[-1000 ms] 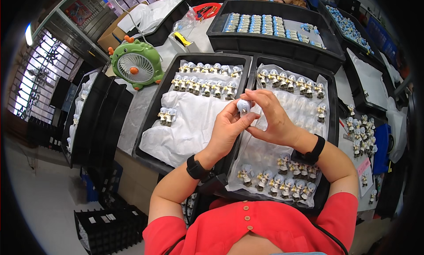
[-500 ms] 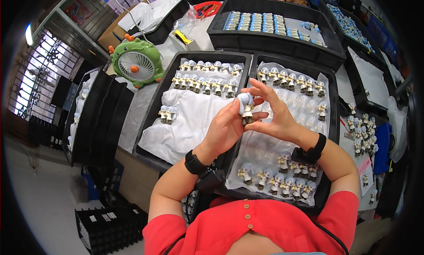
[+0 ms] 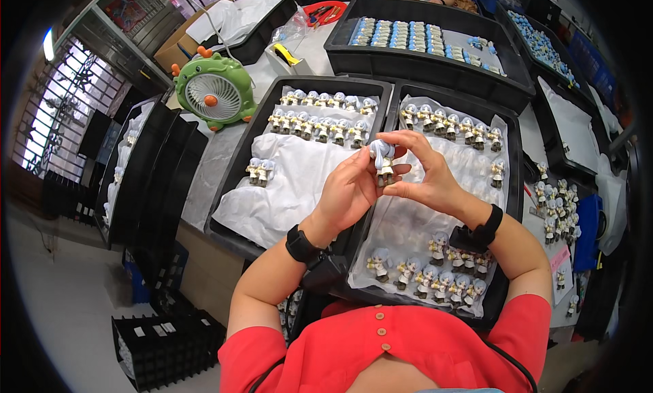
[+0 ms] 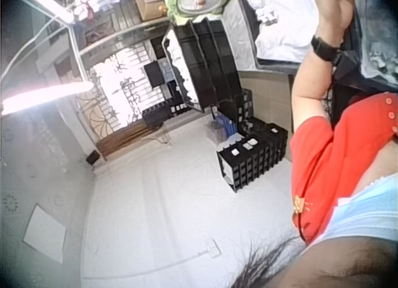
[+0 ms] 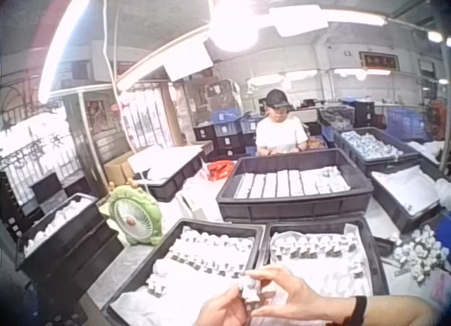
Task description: The person repeatedly picks up small cylindrical components from a tray, holds them between their fingers to inspect them, and places them back into the tray. The person also adjusts the white tissue paper lining the tray to organize the components.
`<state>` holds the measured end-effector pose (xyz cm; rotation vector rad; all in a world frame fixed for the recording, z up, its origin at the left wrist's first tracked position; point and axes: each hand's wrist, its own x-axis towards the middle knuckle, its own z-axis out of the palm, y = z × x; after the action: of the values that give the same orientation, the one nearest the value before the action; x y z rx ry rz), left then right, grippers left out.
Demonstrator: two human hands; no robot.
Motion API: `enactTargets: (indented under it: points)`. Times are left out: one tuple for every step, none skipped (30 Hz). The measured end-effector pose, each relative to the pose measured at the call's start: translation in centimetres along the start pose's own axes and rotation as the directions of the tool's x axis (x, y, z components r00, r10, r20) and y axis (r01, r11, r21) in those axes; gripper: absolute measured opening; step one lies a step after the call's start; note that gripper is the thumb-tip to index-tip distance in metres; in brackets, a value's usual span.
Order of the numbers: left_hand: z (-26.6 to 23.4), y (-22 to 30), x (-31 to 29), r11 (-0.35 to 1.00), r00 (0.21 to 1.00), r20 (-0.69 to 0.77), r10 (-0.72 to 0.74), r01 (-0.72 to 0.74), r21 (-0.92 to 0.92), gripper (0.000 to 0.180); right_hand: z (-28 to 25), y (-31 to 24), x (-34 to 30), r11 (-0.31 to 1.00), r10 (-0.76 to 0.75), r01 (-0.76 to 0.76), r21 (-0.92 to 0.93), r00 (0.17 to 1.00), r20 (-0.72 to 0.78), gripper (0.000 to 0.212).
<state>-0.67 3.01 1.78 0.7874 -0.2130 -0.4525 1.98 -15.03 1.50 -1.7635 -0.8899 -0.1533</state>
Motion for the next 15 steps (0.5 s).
enactTargets:
  points:
    - [-0.1, 0.0, 0.0, 1.000, 1.000, 0.009, 0.010, -0.010, 0.001, 0.045, 0.0, 0.0, 0.0, 1.000, 0.000, 0.000, 0.001, 1.000, -0.001, 0.073]
    - [-0.2, 0.0, 0.0, 1.000, 1.000, 0.018, 0.021, -0.021, 0.002, 0.044, 0.0, 0.1, 0.0, 1.000, -0.001, 0.001, 0.001, 1.000, -0.003, 0.072]
    - [-0.3, 0.0, 0.0, 1.000, 0.999, 0.027, 0.031, -0.031, 0.002, 0.042, -0.1, 0.1, 0.0, 1.000, -0.001, 0.001, 0.002, 1.000, -0.005, 0.072]
    - [-0.3, 0.0, 0.0, 0.999, 0.999, 0.034, 0.032, -0.032, 0.008, 0.042, -0.1, 0.2, 0.0, 1.000, 0.008, -0.008, 0.003, 1.000, -0.001, 0.072]
    - [-0.3, 0.0, 0.0, 0.999, 0.999, 0.040, 0.033, -0.034, 0.014, 0.041, -0.1, 0.2, 0.0, 1.000, 0.017, -0.017, 0.005, 1.000, 0.002, 0.072]
    - [-0.3, 0.1, 0.0, 0.999, 0.998, 0.046, 0.035, -0.036, 0.020, 0.041, -0.2, 0.2, 0.0, 1.000, 0.025, -0.025, 0.007, 1.000, 0.007, 0.072]
    - [-0.4, 0.1, 0.0, 0.999, 0.999, 0.032, 0.030, -0.031, 0.028, 0.041, -0.2, 0.1, 0.0, 0.999, 0.043, -0.044, 0.019, 0.999, 0.014, 0.071]
    - [-0.5, 0.0, -0.1, 0.999, 0.999, 0.017, 0.027, -0.028, 0.036, 0.041, -0.2, 0.0, 0.0, 0.998, 0.061, -0.062, 0.032, 0.998, 0.023, 0.070]
    - [-0.6, 0.0, -0.2, 0.999, 1.000, 0.000, 0.025, -0.025, 0.044, 0.041, -0.1, -0.1, 0.1, 0.996, 0.077, -0.079, 0.046, 0.996, 0.034, 0.069]
    - [-0.7, 0.0, -0.2, 0.999, 1.000, -0.013, 0.025, -0.025, 0.048, 0.042, 0.1, -0.1, 0.2, 0.998, 0.049, -0.050, 0.024, 0.999, 0.013, 0.068]
    - [-0.8, 0.1, -0.2, 0.998, 0.999, -0.029, 0.028, -0.026, 0.052, 0.044, 0.1, 0.0, 0.2, 1.000, 0.020, -0.020, 0.004, 1.000, -0.006, 0.066]
    - [-0.9, 0.1, -0.2, 0.998, 0.998, -0.046, 0.031, -0.029, 0.057, 0.045, 0.2, 0.2, 0.2, 1.000, -0.012, 0.011, -0.015, 1.000, -0.023, 0.065]
    - [-1.0, 0.5, -0.2, 0.981, 0.995, -0.077, 0.063, -0.048, 0.187, 0.045, 0.1, 0.2, 0.2, 0.998, -0.030, 0.029, -0.055, 0.999, -0.029, 0.063]
    - [-1.0, 1.0, -0.1, 0.947, 0.989, -0.107, 0.098, -0.060, 0.315, 0.045, -0.1, 0.3, 0.2, 0.994, -0.050, 0.047, -0.095, 0.998, -0.033, 0.061]
    - [-1.1, 1.6, 0.0, 0.897, 0.982, -0.133, 0.134, -0.063, 0.437, 0.046, -0.3, 0.4, 0.2, 0.989, -0.070, 0.065, -0.135, 0.997, -0.037, 0.058]
